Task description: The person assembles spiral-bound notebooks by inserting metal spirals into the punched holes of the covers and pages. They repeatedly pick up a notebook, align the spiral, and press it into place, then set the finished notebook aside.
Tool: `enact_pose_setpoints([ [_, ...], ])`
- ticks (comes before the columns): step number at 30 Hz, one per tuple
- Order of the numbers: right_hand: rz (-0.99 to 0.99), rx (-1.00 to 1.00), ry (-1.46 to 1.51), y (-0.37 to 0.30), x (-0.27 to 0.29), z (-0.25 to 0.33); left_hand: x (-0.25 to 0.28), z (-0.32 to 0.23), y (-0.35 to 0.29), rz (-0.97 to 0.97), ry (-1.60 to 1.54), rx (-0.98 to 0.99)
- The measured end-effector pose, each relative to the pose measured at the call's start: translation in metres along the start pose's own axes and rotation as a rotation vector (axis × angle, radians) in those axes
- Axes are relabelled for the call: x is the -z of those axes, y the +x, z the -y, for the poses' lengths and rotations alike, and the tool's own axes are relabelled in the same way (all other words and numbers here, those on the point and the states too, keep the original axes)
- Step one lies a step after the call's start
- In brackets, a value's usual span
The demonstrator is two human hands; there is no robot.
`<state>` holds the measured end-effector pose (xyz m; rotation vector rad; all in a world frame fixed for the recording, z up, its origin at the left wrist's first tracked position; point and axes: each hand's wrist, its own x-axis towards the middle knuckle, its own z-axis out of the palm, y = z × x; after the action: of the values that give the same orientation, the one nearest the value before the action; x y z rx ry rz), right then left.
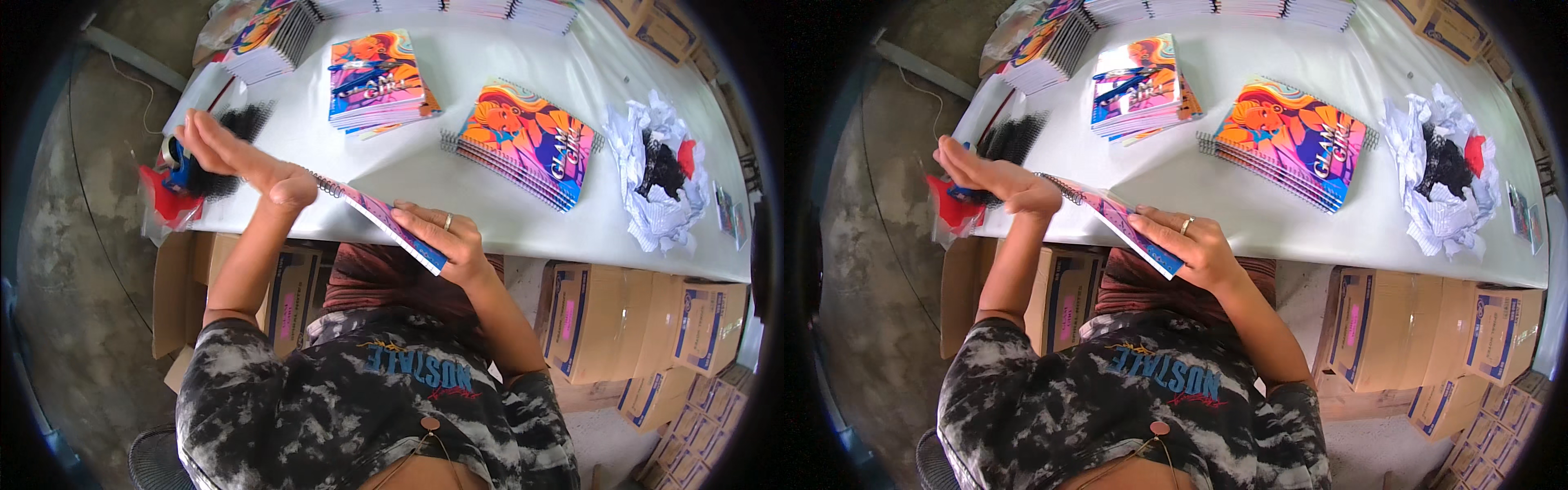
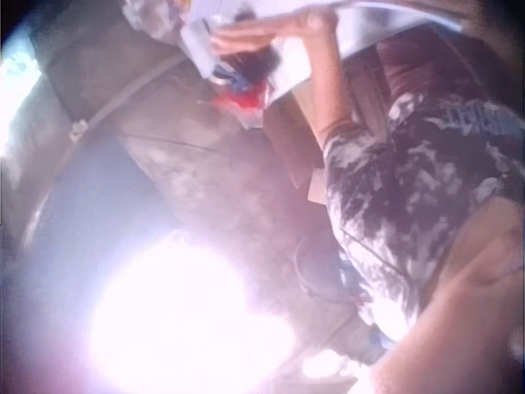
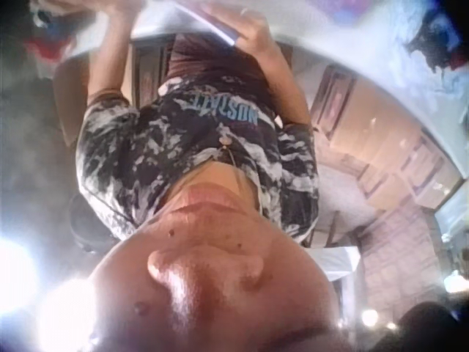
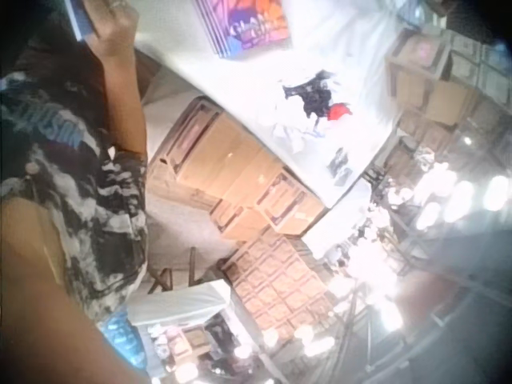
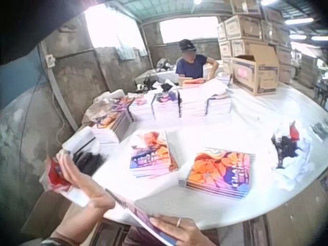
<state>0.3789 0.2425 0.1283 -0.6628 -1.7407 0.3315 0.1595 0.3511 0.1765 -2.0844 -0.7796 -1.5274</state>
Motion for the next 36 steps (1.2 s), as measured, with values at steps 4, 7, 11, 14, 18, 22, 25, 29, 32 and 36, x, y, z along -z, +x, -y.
enact_pose_setpoints([
  [4,-0.062,-0.044,-0.05,0.0,-0.016,0.002,0.026,-0.031,-0.104,0.46,-0.251,-0.175],
  [7,0.001,-0.034,-0.046,0.004,-0.018,0.01,0.016,-0.003,-0.037,0.033,-0.067,-0.162],
  [11,-0.027,-0.065,-0.028,0.009,-0.03,0.014,0.018,-0.01,-0.062,0.345,0.004,-0.056],
  [14,-0.062,-0.138,-0.016,0.008,-0.033,0.003,0.032,-0.03,-0.09,0.293,-0.229,-0.328],
  [18,-0.067,-0.418,0.222,0.012,-0.035,0.02,0.022,-0.009,0.021,0.294,-0.329,-0.025],
  [22,-0.031,-0.55,0.331,0.014,-0.035,0.012,0.014,-0.01,0.013,0.395,-0.172,-0.067],
  [25,-0.052,-0.405,0.13,0.018,-0.032,0.01,0.001,-0.001,0.036,-0.02,-0.029,-0.176],
  [29,-0.011,-0.261,-0.006,0.017,-0.034,0.007,-0.018,0.001,-0.009,0.069,-0.137,0.014],
  [32,-0.092,-0.329,0.099,0.01,-0.031,0.001,0.016,-0.03,-0.081,0.499,-0.297,-0.444],
  [36,-0.001,-0.162,0.058,0.022,-0.03,0.001,-0.014,0.007,-0.063,0.256,-0.123,-0.143],
])
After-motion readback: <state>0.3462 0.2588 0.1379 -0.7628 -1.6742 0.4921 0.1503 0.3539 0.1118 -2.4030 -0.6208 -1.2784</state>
